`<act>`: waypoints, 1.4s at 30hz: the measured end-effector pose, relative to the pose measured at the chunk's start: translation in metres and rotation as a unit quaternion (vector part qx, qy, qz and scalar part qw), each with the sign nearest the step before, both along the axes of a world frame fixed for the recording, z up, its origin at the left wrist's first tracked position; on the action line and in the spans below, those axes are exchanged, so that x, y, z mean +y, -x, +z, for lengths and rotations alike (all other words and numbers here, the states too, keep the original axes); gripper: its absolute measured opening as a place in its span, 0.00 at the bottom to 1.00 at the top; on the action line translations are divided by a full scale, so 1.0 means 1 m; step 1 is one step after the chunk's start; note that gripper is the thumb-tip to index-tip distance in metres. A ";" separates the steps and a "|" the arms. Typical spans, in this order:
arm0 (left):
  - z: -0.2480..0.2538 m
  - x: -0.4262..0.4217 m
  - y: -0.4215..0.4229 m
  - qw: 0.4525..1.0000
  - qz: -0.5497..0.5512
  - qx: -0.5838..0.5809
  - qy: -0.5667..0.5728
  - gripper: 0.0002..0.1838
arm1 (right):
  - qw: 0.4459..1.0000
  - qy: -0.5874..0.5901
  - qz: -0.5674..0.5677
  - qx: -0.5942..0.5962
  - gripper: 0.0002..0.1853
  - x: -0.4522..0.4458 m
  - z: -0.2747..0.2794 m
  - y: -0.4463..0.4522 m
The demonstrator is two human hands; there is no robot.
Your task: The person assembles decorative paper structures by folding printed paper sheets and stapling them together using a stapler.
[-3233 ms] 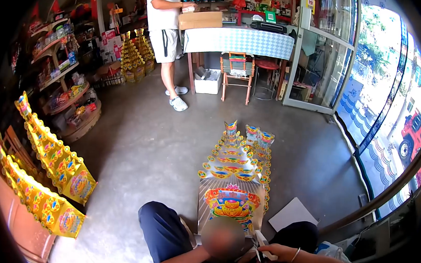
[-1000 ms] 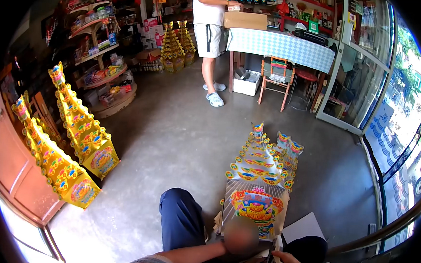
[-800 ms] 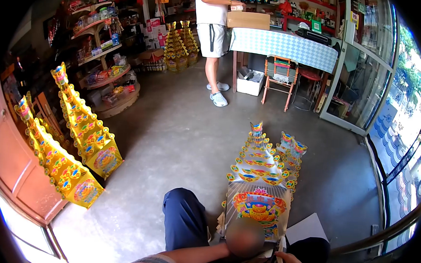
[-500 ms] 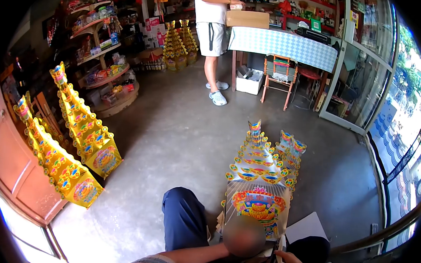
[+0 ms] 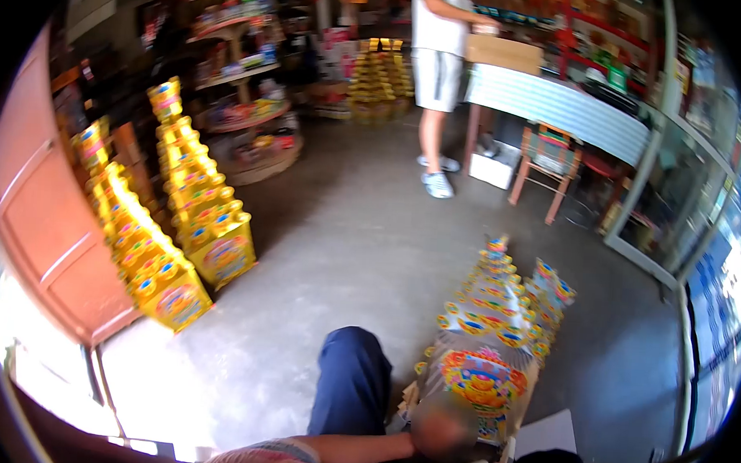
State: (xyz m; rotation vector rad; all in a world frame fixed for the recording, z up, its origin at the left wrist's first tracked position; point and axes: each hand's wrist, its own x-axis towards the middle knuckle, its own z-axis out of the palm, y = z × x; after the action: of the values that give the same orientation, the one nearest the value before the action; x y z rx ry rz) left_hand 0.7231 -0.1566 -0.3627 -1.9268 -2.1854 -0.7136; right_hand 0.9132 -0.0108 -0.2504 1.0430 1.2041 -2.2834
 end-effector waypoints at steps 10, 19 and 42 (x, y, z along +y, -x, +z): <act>-0.004 0.001 -0.001 1.000 -0.008 -0.011 -0.025 0.07 | 0.999 -0.029 0.045 0.008 0.18 -0.002 0.005 0.007; -0.012 0.001 -0.001 0.999 -0.013 -0.012 -0.028 0.08 | 0.989 -0.080 0.124 -0.008 0.14 -0.003 0.003 0.015; 0.015 0.001 0.008 0.996 -0.066 0.060 -0.004 0.04 | 0.991 -0.061 0.116 0.004 0.12 0.000 -0.066 0.009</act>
State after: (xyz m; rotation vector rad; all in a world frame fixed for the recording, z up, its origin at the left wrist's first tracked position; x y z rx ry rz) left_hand 0.7147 -0.1556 -0.3475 -2.0672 -1.9986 -0.6063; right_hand 0.9046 -0.0104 -0.3165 0.8837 1.4056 -2.0610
